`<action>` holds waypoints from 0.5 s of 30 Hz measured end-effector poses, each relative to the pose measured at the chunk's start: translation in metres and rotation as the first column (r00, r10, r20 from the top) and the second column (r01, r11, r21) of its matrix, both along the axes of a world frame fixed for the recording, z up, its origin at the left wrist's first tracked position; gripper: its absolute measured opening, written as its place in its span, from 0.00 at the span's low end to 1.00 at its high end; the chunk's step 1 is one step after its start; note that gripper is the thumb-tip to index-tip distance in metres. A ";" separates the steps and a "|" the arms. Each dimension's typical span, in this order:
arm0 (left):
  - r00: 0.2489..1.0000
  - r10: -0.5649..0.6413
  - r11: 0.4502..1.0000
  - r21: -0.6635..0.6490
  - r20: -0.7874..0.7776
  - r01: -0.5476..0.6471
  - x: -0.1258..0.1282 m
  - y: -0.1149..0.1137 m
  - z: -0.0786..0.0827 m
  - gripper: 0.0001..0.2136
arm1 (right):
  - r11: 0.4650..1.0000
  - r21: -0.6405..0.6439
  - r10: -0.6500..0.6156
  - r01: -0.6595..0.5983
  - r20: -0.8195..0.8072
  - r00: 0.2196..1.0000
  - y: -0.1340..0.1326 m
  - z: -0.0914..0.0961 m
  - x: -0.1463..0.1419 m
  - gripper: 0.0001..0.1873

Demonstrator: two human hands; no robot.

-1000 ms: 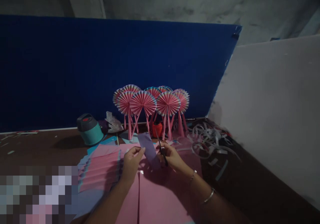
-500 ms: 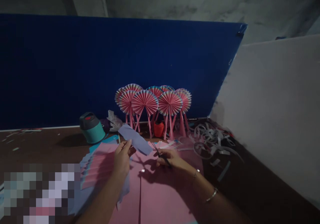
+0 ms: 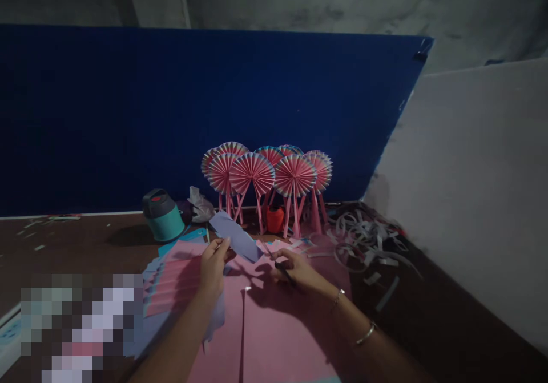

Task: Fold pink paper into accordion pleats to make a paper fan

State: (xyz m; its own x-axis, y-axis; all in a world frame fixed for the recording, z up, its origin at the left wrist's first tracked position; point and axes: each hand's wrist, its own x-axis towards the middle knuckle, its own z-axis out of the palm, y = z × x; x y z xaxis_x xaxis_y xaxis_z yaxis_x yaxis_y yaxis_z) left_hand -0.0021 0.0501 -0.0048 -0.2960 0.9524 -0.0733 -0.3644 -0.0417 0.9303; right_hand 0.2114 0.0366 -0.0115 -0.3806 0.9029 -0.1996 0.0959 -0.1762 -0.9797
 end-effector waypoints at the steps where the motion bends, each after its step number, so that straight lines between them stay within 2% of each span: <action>1: 0.999 0.000 1.000 0.010 -0.032 0.001 0.000 -0.001 0.001 0.18 | 0.998 0.025 -0.052 0.050 0.067 0.996 0.001 0.000 0.000 0.27; 3: 0.988 0.020 0.999 0.052 -0.150 -0.012 0.001 -0.002 0.002 0.16 | 0.981 0.147 -0.159 0.124 0.256 0.954 0.003 0.003 0.002 0.20; 4: 0.972 0.040 0.996 0.088 -0.233 -0.020 0.002 -0.002 0.002 0.14 | 0.963 0.238 -0.206 0.124 0.363 0.909 0.002 0.005 0.004 0.16; 6: 0.906 0.085 0.985 0.171 -0.416 -0.014 0.006 -0.002 0.002 0.12 | 0.914 0.403 -0.292 0.056 0.555 0.779 0.001 0.010 0.006 0.09; 8: 0.796 0.108 0.973 0.227 -0.595 0.038 0.011 -0.004 0.002 0.11 | 0.877 0.480 -0.347 -0.035 0.681 0.645 -0.003 0.014 0.007 0.08; 10: 0.660 0.118 0.967 0.238 -0.742 0.095 0.018 -0.007 0.002 0.09 | 0.864 0.494 -0.371 -0.098 0.756 0.539 -0.006 0.016 0.005 0.08; 12: 0.488 0.147 0.961 0.242 -0.860 0.137 0.026 -0.010 0.002 0.07 | 0.850 0.507 -0.393 -0.145 0.793 0.465 -0.007 0.015 0.003 0.06; 15: 0.120 0.307 0.908 0.328 -0.944 0.259 0.036 -0.012 0.002 0.06 | 0.831 0.523 -0.415 -0.189 0.810 0.415 -0.007 0.012 0.003 0.07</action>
